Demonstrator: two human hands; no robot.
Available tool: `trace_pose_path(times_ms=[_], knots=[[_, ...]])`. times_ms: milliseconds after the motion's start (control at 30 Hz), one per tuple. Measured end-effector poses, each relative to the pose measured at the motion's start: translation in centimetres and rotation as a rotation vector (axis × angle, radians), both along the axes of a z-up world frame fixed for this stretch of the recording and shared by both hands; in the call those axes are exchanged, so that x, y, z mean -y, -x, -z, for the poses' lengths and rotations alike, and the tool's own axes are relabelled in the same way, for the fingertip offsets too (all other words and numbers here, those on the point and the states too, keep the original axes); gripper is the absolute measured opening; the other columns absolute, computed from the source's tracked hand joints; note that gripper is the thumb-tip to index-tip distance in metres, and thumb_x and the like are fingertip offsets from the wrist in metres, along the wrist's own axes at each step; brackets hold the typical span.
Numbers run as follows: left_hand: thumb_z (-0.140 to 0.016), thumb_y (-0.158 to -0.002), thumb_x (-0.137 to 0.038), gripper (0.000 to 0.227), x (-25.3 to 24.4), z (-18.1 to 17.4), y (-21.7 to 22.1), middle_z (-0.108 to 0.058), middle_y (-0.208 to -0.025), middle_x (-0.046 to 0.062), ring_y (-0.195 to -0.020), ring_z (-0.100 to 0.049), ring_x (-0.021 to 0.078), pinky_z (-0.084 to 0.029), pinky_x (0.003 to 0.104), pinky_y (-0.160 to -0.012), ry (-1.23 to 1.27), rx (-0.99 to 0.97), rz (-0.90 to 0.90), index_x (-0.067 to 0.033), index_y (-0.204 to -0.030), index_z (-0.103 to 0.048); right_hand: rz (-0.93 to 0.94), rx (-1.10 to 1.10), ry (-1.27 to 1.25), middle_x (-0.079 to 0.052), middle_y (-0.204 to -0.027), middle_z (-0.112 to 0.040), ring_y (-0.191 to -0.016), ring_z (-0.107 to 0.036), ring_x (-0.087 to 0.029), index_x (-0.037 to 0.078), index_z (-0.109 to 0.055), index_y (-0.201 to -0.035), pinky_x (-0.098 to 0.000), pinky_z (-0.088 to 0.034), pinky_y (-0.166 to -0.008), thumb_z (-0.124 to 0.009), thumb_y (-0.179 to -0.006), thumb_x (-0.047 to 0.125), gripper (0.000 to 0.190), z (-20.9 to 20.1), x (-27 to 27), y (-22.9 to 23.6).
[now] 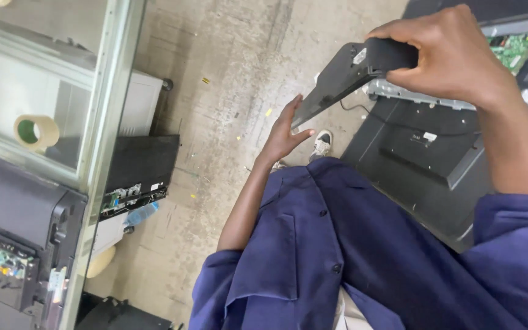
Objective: The person is inspecting a speaker component and using a screwdriver to work on the internal circuitry and wiring of a television.
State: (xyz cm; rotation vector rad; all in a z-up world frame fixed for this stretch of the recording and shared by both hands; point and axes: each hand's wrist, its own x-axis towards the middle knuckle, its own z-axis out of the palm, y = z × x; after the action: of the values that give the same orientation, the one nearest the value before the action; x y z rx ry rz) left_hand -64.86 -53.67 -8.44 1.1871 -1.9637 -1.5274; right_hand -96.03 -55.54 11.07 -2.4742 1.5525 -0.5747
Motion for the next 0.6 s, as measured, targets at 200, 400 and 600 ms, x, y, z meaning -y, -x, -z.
trace_pose_path(times_ms=[200, 400, 600], knots=[[-0.069, -0.084, -0.055, 0.095, 0.6, -4.7, -4.8, -0.027, -0.159, 0.014, -0.147, -0.030, 0.0363, -0.036, 0.051, -0.114, 0.083, -0.240, -0.187, -0.0152, -0.154, -0.018, -0.303, 0.046, -0.027, -0.007, -0.100, -0.074, -0.071, -0.063, -0.022, 0.000, -0.073, -0.116, -0.0338, -0.041, -0.066, -0.066, -0.072, 0.001, 0.044, -11.3, 2.0, -11.3], [-0.076, -0.077, -0.052, 0.078, -0.4, -4.9, -10.5, -0.063, -0.118, 0.009, -0.110, -0.060, 0.0177, -0.047, 0.030, -0.091, 0.277, -0.573, -0.696, -0.0043, -0.134, -0.050, -0.569, 0.169, 0.070, -0.014, -0.120, -0.072, -0.100, -0.063, -0.023, -0.002, -0.070, -0.130, -0.0340, -0.043, -0.081, -0.079, -0.091, 0.011, 0.042, -15.9, 3.4, -22.9], [-0.073, -0.082, -0.037, 0.029, -1.0, -4.3, -16.9, -0.048, -0.072, -0.008, -0.069, -0.043, 0.0040, -0.035, 0.024, -0.061, 0.264, -0.805, -1.106, -0.0161, -0.080, -0.053, -0.662, 0.754, -0.102, -0.025, -0.158, -0.033, -0.143, -0.043, -0.040, 0.004, -0.017, -0.155, -0.0489, -0.038, -0.120, -0.057, -0.097, 0.037, 0.078, -6.6, 2.7, -31.9]])
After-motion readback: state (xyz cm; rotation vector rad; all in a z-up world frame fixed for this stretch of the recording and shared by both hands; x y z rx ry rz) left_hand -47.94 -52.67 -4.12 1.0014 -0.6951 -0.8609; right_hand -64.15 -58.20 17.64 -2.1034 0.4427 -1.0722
